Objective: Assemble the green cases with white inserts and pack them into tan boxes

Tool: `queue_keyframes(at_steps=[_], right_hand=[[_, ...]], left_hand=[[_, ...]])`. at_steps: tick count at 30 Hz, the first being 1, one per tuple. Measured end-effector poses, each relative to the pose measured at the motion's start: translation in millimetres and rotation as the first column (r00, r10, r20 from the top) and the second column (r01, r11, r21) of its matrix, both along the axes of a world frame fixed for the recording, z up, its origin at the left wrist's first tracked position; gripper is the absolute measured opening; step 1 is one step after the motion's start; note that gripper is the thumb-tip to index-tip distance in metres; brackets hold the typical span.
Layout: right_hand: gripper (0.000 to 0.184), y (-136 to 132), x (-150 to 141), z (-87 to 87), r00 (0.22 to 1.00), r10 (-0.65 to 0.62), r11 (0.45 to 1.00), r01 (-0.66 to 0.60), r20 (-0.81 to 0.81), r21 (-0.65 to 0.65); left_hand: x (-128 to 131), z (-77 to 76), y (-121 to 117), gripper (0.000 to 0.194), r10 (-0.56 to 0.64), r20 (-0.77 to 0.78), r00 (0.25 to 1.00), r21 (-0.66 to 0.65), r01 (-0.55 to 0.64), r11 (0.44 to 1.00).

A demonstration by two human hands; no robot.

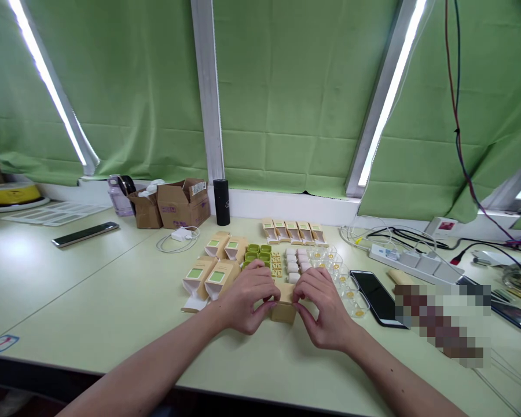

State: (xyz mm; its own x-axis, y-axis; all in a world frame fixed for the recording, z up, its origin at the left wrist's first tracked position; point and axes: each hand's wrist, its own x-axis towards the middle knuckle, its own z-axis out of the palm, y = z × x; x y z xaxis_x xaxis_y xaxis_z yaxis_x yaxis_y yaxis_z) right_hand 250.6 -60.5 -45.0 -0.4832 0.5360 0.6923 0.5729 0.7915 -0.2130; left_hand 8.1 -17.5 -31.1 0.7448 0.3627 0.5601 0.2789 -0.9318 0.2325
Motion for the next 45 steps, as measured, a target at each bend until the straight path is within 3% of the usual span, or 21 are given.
queue_keyframes(at_steps=[10, 15, 19, 26, 32, 37, 41, 45], right_hand=[[0.022, 0, 2, 1.0, 0.999, 0.041, 0.999, -0.041, 0.014, -0.014], [0.03, 1, 8, 3.5, 0.998, 0.038, 0.999, -0.038, 0.039, -0.01], [0.033, 1, 11, 6.3, 0.997, 0.024, 1.0, -0.024, 0.08, -0.006], [0.033, 6, 15, 4.9, 0.995, -0.035, 0.999, 0.036, 0.09, -0.013], [0.021, 17, 19, -1.6, 0.977, -0.207, 0.978, 0.207, 0.041, 0.001], [0.023, 9, 18, 5.3, 0.998, -0.065, 0.997, 0.065, 0.011, -0.051], [0.033, 1, 14, 8.0, 0.996, 0.001, 0.998, 0.004, 0.088, -0.056], [0.036, 3, 14, 7.4, 0.996, -0.005, 0.998, 0.01, 0.085, -0.063]], left_hand=[[2, 2.0, -2, 0.01, -0.03, 0.035, 0.999, 0.025, 0.029, 0.999], [3, -2.6, 4, 0.017, 0.154, 0.125, 0.98, 0.075, -0.164, 0.984], [3, -9.9, 11, 0.024, 0.257, 0.1, 0.961, 0.083, -0.266, 0.961], [4, -12.0, 10, 0.021, 0.257, 0.092, 0.962, 0.099, -0.266, 0.959], [4, -10.2, 9, 0.015, 0.21, 0.089, 0.974, 0.084, -0.218, 0.972], [5, -8.9, 9, 0.029, 0.344, 0.029, 0.939, 0.044, -0.345, 0.938], [5, -9.2, 8, 0.035, 0.337, -0.045, 0.941, 0.028, -0.336, 0.942], [6, -10.3, 8, 0.027, 0.321, -0.017, 0.947, 0.025, -0.32, 0.947]])
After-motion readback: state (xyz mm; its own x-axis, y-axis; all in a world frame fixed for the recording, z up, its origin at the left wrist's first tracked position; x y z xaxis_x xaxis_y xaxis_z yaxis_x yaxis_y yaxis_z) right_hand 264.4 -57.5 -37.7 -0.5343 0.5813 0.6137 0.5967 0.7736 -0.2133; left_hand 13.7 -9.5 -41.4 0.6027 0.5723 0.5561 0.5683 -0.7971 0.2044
